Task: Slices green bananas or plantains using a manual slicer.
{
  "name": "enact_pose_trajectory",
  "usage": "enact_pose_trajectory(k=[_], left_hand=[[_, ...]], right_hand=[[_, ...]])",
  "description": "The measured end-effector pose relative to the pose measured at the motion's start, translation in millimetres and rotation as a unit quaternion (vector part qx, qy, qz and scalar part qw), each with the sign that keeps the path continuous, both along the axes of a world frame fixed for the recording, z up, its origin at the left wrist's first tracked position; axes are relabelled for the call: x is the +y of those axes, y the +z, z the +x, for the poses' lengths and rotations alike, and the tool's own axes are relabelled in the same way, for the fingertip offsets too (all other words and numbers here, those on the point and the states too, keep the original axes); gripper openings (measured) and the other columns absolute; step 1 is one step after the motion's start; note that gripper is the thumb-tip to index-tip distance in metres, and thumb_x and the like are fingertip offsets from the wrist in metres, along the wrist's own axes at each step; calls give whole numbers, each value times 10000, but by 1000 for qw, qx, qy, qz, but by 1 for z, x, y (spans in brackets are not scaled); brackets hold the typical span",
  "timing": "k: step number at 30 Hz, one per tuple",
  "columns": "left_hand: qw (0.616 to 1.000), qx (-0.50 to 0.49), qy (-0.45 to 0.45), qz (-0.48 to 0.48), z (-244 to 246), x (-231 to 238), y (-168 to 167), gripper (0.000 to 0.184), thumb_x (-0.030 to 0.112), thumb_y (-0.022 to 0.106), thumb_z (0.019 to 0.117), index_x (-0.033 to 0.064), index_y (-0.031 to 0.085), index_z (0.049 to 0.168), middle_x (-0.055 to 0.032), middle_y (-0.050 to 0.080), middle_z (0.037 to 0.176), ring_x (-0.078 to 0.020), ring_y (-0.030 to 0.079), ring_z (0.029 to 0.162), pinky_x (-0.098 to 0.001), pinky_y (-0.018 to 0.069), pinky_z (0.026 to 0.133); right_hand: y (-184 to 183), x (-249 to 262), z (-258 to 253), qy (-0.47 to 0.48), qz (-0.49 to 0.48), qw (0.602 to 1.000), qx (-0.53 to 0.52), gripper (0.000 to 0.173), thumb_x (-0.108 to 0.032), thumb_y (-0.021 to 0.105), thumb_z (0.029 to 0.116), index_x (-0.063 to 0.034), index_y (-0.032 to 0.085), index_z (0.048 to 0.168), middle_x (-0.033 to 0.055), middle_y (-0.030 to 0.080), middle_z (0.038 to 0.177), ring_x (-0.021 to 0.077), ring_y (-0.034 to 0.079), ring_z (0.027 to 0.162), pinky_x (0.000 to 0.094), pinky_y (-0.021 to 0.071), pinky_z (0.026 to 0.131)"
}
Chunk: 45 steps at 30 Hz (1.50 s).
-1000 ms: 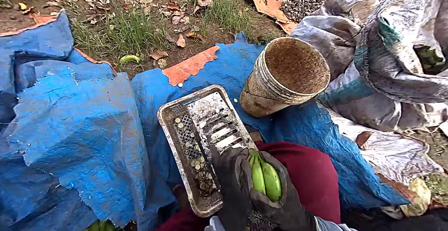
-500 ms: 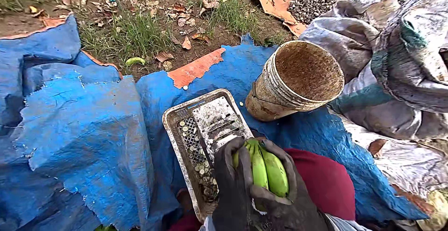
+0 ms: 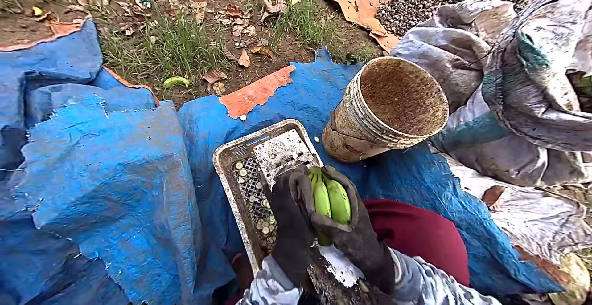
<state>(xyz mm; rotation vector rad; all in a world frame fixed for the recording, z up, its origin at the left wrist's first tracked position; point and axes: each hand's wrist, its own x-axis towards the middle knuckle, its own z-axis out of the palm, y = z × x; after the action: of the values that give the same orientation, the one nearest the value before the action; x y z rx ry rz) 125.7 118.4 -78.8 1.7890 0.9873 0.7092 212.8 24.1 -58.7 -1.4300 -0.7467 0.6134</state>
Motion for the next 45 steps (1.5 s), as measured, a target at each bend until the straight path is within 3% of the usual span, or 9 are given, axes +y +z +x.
enact_pose_trajectory(k=[4, 8, 12, 18, 23, 28, 33, 37, 45], left_hand=[[997, -34, -18, 61, -40, -72, -14, 453, 359, 409, 1065, -7, 654, 1168, -173, 671, 1173, -235, 606, 1188, -413, 463, 1072], [993, -69, 7, 99, -9, -22, -61, 517, 378, 362, 1053, -19, 676, 1159, -178, 677, 1184, -236, 608, 1191, -414, 436, 1101], [999, 26, -18, 18, 11, 26, -71, 431, 288, 509, 1013, 96, 552, 1396, -113, 589, 1368, -219, 541, 1295, -459, 430, 1117], [995, 61, 11, 74, -20, -50, -1, 453, 207, 489, 969, -128, 602, 1251, -344, 580, 1292, -466, 529, 1272, -565, 355, 1138], [993, -87, 49, -55, -23, -41, -45, 421, 219, 424, 1035, -102, 582, 1257, -216, 609, 1242, -215, 562, 1223, -341, 424, 1114], [995, 11, 73, -68, 24, 39, -58, 345, 211, 473, 1062, 39, 586, 1338, -194, 613, 1296, -302, 572, 1235, -506, 458, 1054], [994, 75, 67, 47, -5, -27, -14, 370, 183, 482, 1008, -77, 661, 1200, -292, 632, 1240, -431, 560, 1247, -554, 379, 1122], [996, -48, 76, 7, -34, -56, -42, 400, 211, 426, 1025, -97, 608, 1204, -227, 620, 1211, -258, 564, 1218, -378, 423, 1114], [987, 135, 49, 78, 27, 51, -39, 346, 235, 474, 1058, 8, 656, 1245, -228, 632, 1261, -392, 563, 1241, -571, 404, 1085]], right_hand=[[-5, -75, -25, 59, 6, 997, -52, 826, -375, 866, 817, -74, 487, 1485, 109, 554, 1482, 179, 558, 1341, 367, 492, 1138], [-49, -24, -7, 23, 18, 987, -156, 893, -422, 858, 809, 13, 464, 1483, 201, 565, 1445, 217, 574, 1320, 390, 494, 1130], [-51, 34, 18, -4, -38, 989, -145, 909, -450, 874, 739, 8, 518, 1439, 171, 627, 1352, 165, 624, 1205, 358, 536, 1031], [-9, -53, -13, 35, 16, 999, -14, 887, -328, 895, 767, 48, 469, 1448, 168, 559, 1443, 184, 583, 1296, 342, 514, 1101], [-51, -35, -15, 42, 30, 991, -120, 899, -447, 856, 801, 44, 481, 1454, 208, 587, 1418, 220, 589, 1298, 403, 501, 1121], [-56, 49, 23, 19, -49, 996, -75, 907, -356, 875, 711, -48, 485, 1471, 137, 614, 1366, 159, 626, 1173, 368, 544, 999], [-33, -30, -7, 28, 9, 999, -31, 914, -401, 872, 767, 54, 470, 1451, 183, 570, 1430, 189, 594, 1277, 356, 522, 1081], [-52, -48, -22, 71, 75, 991, -86, 861, -428, 838, 830, 22, 471, 1466, 189, 572, 1446, 225, 578, 1322, 412, 493, 1140], [-24, 47, 56, 100, -196, 963, -155, 810, -429, 832, 797, -124, 521, 1479, 133, 590, 1421, 240, 593, 1266, 482, 495, 1070]])
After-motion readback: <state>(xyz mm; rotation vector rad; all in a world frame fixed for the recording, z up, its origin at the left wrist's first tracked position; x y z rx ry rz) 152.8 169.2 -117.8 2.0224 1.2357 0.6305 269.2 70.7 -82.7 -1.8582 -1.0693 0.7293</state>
